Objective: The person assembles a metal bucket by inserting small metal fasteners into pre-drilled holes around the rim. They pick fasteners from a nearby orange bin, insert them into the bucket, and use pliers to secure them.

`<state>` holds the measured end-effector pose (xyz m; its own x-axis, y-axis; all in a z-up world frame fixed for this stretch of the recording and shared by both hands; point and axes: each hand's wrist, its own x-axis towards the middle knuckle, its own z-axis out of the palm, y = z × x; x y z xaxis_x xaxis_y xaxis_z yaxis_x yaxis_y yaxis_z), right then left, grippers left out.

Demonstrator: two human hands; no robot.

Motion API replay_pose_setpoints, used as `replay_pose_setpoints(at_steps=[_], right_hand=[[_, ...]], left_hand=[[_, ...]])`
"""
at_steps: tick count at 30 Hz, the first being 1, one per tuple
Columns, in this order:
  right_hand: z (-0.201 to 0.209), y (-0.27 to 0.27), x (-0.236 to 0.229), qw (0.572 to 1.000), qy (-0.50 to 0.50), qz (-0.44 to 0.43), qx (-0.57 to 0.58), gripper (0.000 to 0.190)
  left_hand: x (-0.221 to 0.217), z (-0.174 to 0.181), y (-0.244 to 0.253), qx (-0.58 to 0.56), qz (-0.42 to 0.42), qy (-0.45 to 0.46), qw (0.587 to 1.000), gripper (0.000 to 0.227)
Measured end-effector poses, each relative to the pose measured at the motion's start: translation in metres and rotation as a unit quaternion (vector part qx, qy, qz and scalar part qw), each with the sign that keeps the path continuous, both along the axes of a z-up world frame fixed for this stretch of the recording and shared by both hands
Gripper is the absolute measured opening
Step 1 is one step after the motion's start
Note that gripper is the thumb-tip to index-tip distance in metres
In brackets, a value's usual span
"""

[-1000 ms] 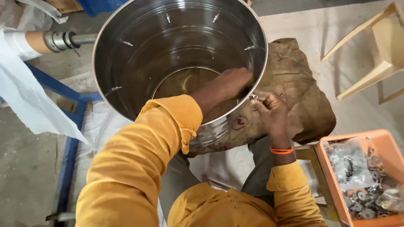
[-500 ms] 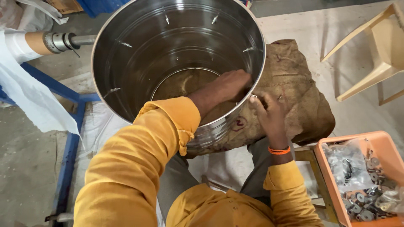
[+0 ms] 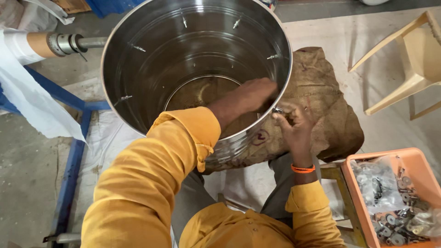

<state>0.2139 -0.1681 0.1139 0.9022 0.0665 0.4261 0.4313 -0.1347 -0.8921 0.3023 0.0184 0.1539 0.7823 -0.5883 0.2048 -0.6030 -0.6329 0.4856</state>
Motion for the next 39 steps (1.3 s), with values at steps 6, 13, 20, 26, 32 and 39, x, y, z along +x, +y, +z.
replay_pose_setpoints(at_steps=[6,13,20,26,32,39], right_hand=[[-0.002,0.004,0.002,0.996,0.083,-0.022,0.018,0.005],[-0.003,0.001,0.004,0.999,0.032,0.008,0.006,0.013],[0.001,-0.004,0.006,0.999,0.003,-0.012,-0.041,0.016],[0.013,0.0,-0.001,0.999,0.006,-0.041,-0.023,0.015],[0.02,0.002,-0.008,0.979,-0.076,-0.097,-0.164,0.013],[0.006,0.0,0.007,0.99,0.109,0.007,0.086,0.003]], left_hand=[[0.005,-0.011,-0.002,0.011,0.013,0.022,1.0,0.015],[0.005,-0.014,0.001,-0.004,0.002,-0.024,1.0,0.016],[0.002,-0.005,0.001,0.009,0.006,0.007,1.0,0.016],[0.0,0.001,-0.004,0.026,0.017,0.02,0.999,0.015],[-0.001,0.003,-0.008,0.039,0.03,0.026,0.998,0.017],[-0.002,0.0,-0.004,0.02,0.028,0.012,0.999,0.018]])
